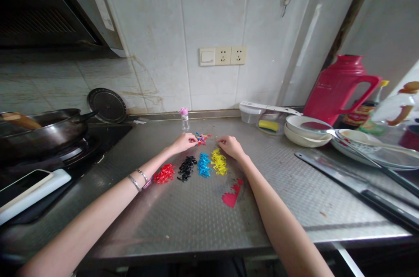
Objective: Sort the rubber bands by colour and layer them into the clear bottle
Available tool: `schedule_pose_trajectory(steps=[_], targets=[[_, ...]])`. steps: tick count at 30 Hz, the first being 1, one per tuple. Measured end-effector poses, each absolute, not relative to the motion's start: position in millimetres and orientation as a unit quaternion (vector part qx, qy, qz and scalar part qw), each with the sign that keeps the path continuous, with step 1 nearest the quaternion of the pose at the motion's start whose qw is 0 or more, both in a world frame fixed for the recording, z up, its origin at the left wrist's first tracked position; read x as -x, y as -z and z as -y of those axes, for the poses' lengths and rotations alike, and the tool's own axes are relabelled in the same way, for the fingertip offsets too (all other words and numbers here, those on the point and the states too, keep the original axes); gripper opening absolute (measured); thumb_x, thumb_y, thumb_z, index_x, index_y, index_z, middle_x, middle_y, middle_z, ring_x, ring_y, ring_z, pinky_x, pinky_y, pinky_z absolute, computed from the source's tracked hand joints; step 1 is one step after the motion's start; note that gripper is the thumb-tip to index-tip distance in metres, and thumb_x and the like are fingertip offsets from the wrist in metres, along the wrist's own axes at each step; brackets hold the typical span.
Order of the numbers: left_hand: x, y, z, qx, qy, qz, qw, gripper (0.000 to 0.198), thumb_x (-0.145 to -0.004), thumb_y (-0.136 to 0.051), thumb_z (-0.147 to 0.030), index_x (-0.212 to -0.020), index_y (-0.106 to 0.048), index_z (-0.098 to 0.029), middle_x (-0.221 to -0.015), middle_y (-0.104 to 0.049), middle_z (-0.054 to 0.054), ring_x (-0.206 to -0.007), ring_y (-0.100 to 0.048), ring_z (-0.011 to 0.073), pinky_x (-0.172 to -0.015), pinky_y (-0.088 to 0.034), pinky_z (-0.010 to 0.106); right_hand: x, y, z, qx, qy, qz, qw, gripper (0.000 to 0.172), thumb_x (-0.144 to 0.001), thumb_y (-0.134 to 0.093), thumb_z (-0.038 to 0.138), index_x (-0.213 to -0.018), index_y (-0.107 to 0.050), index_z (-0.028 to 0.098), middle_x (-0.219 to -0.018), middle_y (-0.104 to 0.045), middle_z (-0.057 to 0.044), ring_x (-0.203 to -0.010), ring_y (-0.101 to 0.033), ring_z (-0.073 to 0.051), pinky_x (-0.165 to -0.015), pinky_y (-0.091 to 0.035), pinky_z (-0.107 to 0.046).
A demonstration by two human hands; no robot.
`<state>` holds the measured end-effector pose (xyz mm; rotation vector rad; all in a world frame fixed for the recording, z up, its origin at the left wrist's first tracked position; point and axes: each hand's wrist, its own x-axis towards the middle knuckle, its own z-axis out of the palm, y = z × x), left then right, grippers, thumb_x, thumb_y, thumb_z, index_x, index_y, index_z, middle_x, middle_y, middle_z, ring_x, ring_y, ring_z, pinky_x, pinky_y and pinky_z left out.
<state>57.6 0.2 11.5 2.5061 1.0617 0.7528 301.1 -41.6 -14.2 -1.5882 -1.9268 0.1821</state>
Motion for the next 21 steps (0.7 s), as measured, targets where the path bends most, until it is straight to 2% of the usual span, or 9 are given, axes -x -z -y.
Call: schedule_pose_trajectory(steps=[9, 21], targets=[[-61.3, -18.8, 1.4, -0.872, -0.266, -0.346, 0.223, 0.02, -0.073, -0.056, -0.025, -0.079, -0.07, -0.012, -0.08, -0.067, 0.007, -0.069, -0.057, 0.0138, -0.064, -0.04, 0.022, -300.6, 13.8, 42.2, 0.593, -0.069, 0.739, 0.314, 0.022, -0.072, -0.05, 0.024, -0.083, -0.069, 0.021, -0.081, -0.068, -0.003, -0.076, -0.061, -0.015, -0.075, -0.044, -0.022], [-99.4, -29.0, 21.2, -0.883, -0.279, -0.3, 0.23, 0.019, -0.072, -0.057, -0.026, -0.075, -0.071, -0.013, -0.072, -0.067, 0.006, -0.065, -0.055, 0.0128, -0.062, -0.039, 0.022, -299.5, 12.5, 42.5, 0.596, -0.068, 0.735, 0.317, 0.022, -0.072, -0.051, 0.025, -0.083, -0.069, 0.022, -0.082, -0.068, -0.003, -0.075, -0.06, -0.015, -0.073, -0.044, -0.023]])
